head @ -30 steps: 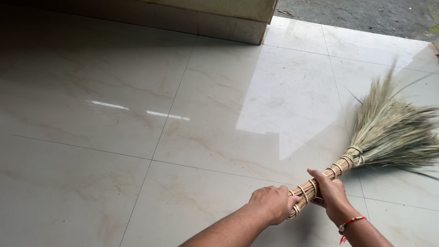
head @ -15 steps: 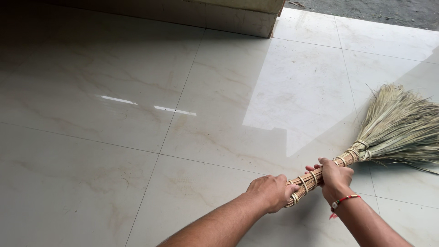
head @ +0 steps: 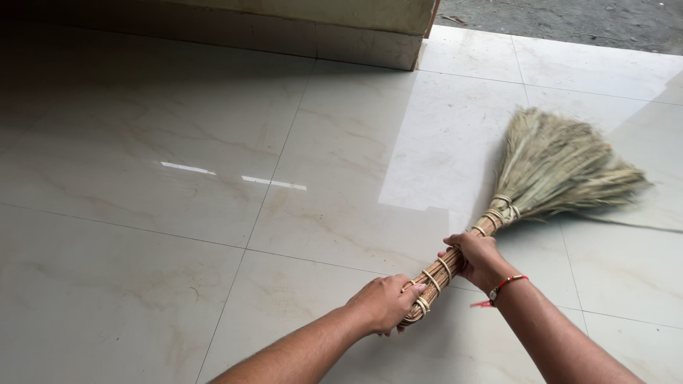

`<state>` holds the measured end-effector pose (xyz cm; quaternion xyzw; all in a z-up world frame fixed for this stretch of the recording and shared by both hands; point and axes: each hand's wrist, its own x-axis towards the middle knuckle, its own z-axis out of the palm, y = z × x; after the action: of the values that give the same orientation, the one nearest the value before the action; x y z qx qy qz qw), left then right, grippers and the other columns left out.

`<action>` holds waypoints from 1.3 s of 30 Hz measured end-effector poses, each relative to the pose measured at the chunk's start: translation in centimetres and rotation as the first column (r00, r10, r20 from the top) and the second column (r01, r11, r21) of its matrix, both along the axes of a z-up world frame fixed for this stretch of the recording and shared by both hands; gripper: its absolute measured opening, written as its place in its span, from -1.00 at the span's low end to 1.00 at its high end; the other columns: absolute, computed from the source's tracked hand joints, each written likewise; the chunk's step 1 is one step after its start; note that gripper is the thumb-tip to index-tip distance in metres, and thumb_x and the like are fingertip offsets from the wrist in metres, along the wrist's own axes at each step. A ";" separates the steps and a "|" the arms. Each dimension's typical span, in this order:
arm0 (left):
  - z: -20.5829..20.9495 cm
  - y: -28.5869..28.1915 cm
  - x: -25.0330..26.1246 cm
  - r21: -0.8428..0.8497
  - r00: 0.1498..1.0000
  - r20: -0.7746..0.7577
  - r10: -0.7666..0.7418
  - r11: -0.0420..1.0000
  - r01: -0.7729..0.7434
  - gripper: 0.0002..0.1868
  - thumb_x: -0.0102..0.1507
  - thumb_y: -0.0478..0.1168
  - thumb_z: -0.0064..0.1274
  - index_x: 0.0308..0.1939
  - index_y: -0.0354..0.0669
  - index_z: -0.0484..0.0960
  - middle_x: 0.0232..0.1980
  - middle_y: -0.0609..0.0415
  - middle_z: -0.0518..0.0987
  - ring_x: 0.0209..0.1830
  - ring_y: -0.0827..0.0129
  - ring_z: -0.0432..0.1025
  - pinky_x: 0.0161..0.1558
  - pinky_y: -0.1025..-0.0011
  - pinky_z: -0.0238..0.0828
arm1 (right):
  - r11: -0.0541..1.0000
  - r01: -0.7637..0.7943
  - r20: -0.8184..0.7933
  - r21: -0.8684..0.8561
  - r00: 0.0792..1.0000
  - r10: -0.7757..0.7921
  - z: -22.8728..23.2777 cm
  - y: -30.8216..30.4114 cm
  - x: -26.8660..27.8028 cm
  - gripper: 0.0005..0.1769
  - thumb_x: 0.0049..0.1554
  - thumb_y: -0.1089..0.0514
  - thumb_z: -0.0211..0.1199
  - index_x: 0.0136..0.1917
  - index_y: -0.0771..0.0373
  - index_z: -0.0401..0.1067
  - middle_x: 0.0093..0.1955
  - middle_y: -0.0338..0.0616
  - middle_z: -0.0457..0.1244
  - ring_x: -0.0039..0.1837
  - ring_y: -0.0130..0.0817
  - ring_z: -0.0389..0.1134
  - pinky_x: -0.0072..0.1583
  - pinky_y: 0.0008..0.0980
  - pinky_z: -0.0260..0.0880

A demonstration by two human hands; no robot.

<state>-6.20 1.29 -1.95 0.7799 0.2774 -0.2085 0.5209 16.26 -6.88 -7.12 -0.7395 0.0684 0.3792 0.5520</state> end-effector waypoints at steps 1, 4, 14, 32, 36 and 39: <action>-0.3 -0.5 0.4 0.056 0.997 0.065 -0.030 0.998 0.026 -0.47 0.44 0.19 -0.43 -0.03 -0.16 0.46 -0.38 0.03 0.59 -0.36 0.27 0.54 -0.18 0.17 0.54 | 0.997 -0.048 -0.044 0.054 0.998 0.051 0.1 -0.2 0.5 -0.82 0.15 0.35 0.19 -0.03 0.43 0.23 -0.17 -0.02 0.24 -0.20 -0.19 0.44 -0.15 -0.21 0.56; -0.5 -2.9 1.7 0.143 0.983 0.168 -0.067 0.989 0.043 -0.45 0.46 0.17 -0.44 0.01 -0.24 0.44 -0.28 -0.07 0.61 -0.23 0.18 0.56 -0.07 0.11 0.50 | 0.964 0.102 -0.003 0.246 0.995 -0.104 0.4 -0.8 1.2 -0.83 0.11 0.46 0.14 -0.07 0.46 0.17 -0.21 0.04 0.21 -0.27 -0.18 0.34 -0.19 -0.17 0.54; 0.5 -4.2 4.1 0.366 0.909 0.122 -0.399 0.869 0.333 -0.43 0.44 0.20 -0.45 0.04 -0.17 0.48 -0.21 -0.13 0.66 -0.13 0.07 0.57 -0.04 0.04 0.46 | 0.690 0.652 0.084 0.315 0.705 -0.704 -1.2 -8.5 0.1 -0.91 0.14 0.47 0.11 -0.08 0.48 0.23 -0.19 0.00 0.25 -0.31 -0.28 0.33 -0.23 -0.23 0.52; -3.9 -2.5 9.7 0.126 0.960 0.097 -0.263 0.960 0.251 -0.35 0.45 0.21 -0.50 -0.10 -0.19 0.61 -0.18 -0.12 0.63 -0.04 0.10 0.53 0.10 0.06 0.41 | 0.876 0.482 0.128 0.002 0.869 -0.478 -5.3 -8.6 7.7 -0.78 0.22 0.39 0.14 0.05 0.60 0.18 -0.12 0.12 0.22 -0.19 -0.11 0.38 -0.12 -0.07 0.58; -3.0 -1.3 11.0 0.129 0.974 0.083 -0.211 0.971 0.199 -0.37 0.46 0.21 -0.51 -0.06 -0.17 0.57 -0.17 -0.09 0.64 -0.02 0.14 0.53 0.10 0.09 0.42 | 0.922 0.386 0.147 -0.029 0.914 -0.378 -4.9 -5.6 9.9 -0.80 0.22 0.37 0.13 0.05 0.55 0.20 -0.13 0.10 0.25 -0.19 -0.13 0.39 -0.10 -0.16 0.57; -2.0 -1.1 10.4 0.112 0.988 0.012 -0.157 0.982 0.155 -0.37 0.46 0.20 -0.55 -0.04 -0.14 0.55 -0.15 -0.08 0.63 -0.03 0.18 0.54 0.08 0.09 0.44 | 0.953 0.303 0.103 -0.013 0.949 -0.300 -4.1 -4.4 10.1 -0.80 0.23 0.35 0.12 0.05 0.54 0.20 -0.15 0.07 0.25 -0.19 -0.14 0.39 -0.10 -0.15 0.58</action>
<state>4.22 0.20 -3.90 0.8290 0.2211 -0.2248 0.4619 26.37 -11.26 -11.27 -0.7463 0.1584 0.2522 0.5953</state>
